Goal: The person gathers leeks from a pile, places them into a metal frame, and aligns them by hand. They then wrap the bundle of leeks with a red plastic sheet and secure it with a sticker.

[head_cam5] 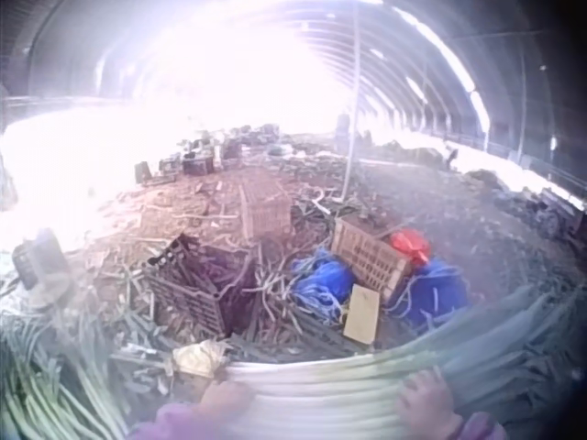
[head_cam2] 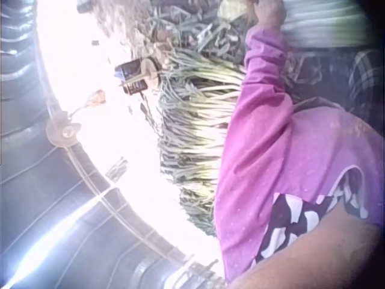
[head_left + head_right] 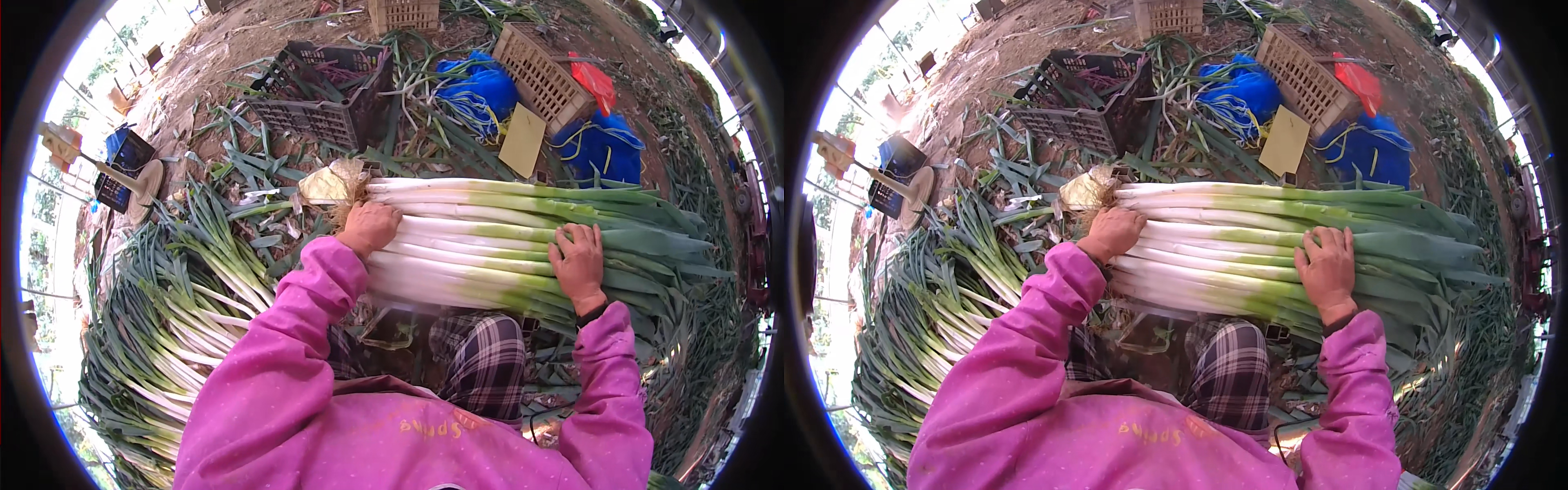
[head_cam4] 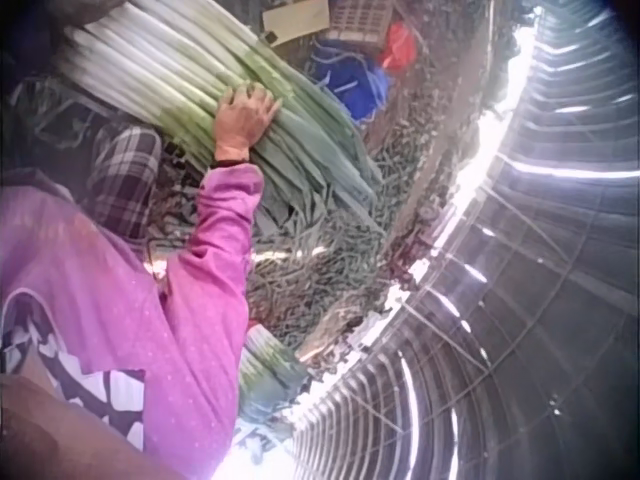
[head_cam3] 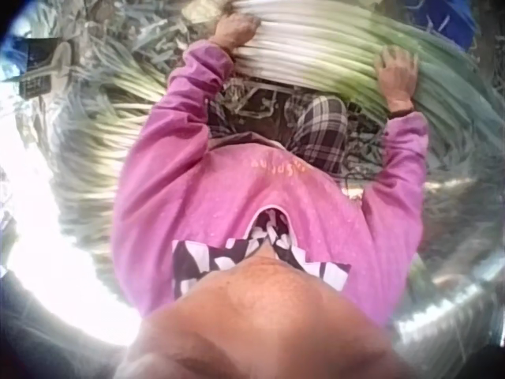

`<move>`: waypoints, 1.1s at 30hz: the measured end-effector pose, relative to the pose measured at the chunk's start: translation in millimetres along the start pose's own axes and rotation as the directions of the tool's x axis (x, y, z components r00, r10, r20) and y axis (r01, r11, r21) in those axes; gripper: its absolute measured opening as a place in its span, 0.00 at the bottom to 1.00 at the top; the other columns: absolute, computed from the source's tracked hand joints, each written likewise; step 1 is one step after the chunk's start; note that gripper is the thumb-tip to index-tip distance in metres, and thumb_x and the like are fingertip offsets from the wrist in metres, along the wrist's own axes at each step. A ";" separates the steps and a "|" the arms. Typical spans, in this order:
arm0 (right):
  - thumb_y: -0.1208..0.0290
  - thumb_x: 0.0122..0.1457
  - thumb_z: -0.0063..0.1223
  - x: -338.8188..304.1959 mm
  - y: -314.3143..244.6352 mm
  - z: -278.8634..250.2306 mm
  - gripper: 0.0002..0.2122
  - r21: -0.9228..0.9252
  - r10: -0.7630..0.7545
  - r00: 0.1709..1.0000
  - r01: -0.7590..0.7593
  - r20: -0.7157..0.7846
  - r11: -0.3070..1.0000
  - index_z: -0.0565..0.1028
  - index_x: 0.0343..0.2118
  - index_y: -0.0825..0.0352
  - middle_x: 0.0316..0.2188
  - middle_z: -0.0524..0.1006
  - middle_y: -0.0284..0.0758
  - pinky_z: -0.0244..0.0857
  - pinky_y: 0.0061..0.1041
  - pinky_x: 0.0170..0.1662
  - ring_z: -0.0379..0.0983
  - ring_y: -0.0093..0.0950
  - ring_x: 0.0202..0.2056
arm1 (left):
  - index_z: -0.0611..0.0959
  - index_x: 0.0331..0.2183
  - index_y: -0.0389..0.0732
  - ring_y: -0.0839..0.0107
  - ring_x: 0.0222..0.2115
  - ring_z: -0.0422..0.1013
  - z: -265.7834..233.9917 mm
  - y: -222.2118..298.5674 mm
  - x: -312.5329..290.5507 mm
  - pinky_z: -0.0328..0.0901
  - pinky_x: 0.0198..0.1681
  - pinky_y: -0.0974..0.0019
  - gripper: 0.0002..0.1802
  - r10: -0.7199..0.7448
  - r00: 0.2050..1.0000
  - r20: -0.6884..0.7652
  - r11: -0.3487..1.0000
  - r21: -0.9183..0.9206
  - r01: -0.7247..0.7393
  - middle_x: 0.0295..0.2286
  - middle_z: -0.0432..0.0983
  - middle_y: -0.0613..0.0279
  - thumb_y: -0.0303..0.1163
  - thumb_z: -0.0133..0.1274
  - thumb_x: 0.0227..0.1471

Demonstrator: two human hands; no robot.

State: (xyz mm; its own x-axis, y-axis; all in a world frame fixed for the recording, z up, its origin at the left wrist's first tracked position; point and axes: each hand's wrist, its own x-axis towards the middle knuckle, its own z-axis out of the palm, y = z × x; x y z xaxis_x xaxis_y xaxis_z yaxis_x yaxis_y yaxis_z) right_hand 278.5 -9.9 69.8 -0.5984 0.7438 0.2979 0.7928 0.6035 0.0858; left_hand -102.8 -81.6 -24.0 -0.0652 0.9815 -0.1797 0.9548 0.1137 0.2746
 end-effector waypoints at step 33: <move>0.63 0.51 0.54 1.9 -1.4 2.4 0.13 -0.028 0.020 0.998 -0.019 0.055 0.999 0.79 0.36 0.65 0.37 0.73 0.34 0.52 0.45 0.60 0.67 0.34 0.46 | 0.58 0.62 0.47 0.45 0.64 0.37 25.3 -32.2 29.4 0.38 0.65 0.54 0.34 0.052 0.999 0.016 0.958 -0.282 -0.045 0.64 0.41 0.46 0.53 0.35 0.60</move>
State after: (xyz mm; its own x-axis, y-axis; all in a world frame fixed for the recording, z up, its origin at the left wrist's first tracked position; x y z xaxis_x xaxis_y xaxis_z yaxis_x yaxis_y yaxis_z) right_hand 275.9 -8.7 67.9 -0.5878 0.7704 0.2468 0.8067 0.5813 0.1069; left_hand -128.1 -60.3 -62.0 -0.0112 0.9836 -0.1801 0.8364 0.1080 0.5374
